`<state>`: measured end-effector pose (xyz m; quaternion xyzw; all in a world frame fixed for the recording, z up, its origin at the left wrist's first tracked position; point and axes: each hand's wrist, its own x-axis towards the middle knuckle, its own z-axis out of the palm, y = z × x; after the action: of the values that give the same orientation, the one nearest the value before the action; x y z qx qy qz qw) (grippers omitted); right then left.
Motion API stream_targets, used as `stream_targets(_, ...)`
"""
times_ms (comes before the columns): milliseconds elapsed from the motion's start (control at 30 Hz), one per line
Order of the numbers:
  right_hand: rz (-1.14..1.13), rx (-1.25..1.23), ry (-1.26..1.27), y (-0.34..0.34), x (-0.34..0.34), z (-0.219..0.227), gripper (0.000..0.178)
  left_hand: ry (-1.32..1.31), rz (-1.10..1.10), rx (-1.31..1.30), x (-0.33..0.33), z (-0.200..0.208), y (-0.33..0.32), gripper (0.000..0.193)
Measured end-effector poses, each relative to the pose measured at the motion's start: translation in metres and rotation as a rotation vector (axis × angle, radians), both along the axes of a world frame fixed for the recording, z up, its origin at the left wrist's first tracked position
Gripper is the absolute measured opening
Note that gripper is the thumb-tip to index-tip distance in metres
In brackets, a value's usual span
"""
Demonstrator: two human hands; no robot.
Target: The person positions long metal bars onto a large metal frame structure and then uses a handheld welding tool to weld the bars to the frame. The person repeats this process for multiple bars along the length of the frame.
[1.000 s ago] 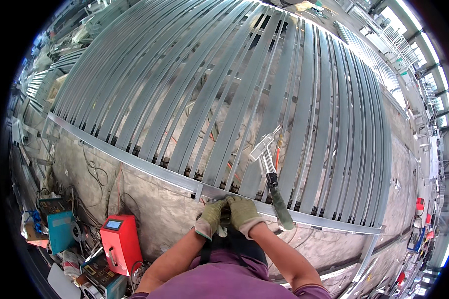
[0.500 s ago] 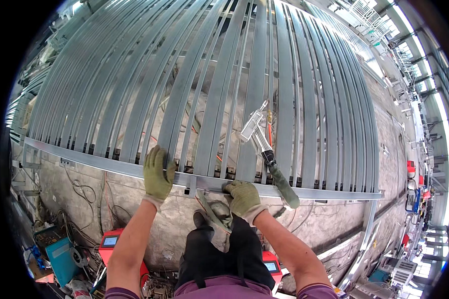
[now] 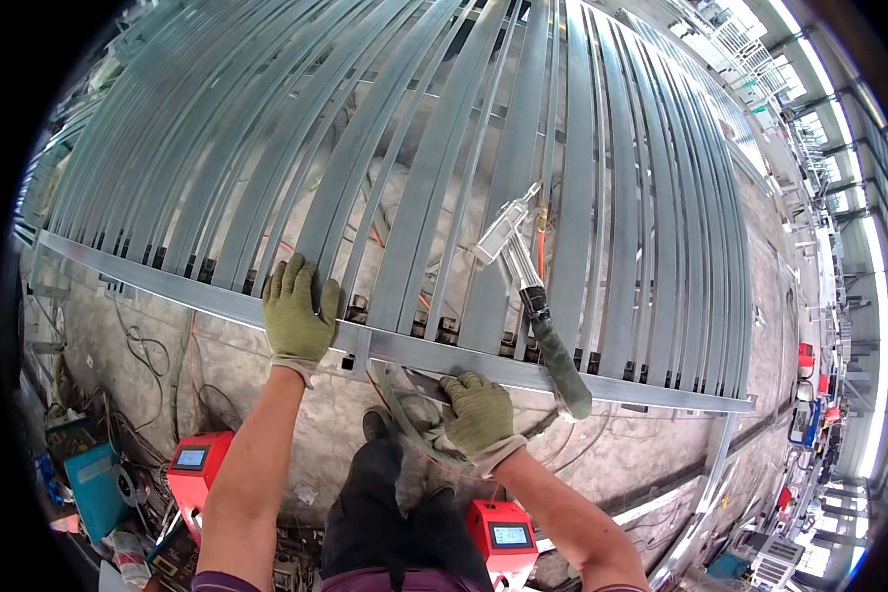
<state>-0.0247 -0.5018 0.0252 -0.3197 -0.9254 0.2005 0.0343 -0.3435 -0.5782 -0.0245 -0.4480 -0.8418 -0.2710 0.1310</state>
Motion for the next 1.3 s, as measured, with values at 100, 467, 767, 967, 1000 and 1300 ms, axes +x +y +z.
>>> stream_targets(100, -0.039, 0.077, 0.079, -0.009, -0.001, -0.009, 0.031, -0.041, -0.018, 0.017, -0.002, 0.000, -0.001, 0.048)
stream_targets(467, 0.136, 0.157, 0.185, 0.008, -0.009, -0.011, 0.020, -0.054, 0.000, 0.011, 0.001, -0.005, -0.007, 0.043)
stream_targets(767, 0.164, 0.156, 0.256, 0.024, -0.014, -0.017, 0.015, -0.058, -0.003, 0.032, 0.005, -0.001, -0.005, 0.042)
stream_targets(967, 0.158, 0.169, 0.257, 0.024, -0.015, -0.019, 0.017, -0.042, 0.035, -0.007, 0.005, 0.004, -0.002, 0.043)
stream_targets(1000, 0.172, 0.153, 0.242, 0.025, -0.017, -0.017, 0.018, -0.047, 0.039, -0.017, 0.005, 0.002, -0.004, 0.043)
stream_targets(1300, 0.309, 0.181, 0.005, 0.028, -0.063, -0.008, 0.026, -0.052, 0.041, 0.033, -0.001, 0.009, -0.006, 0.038)
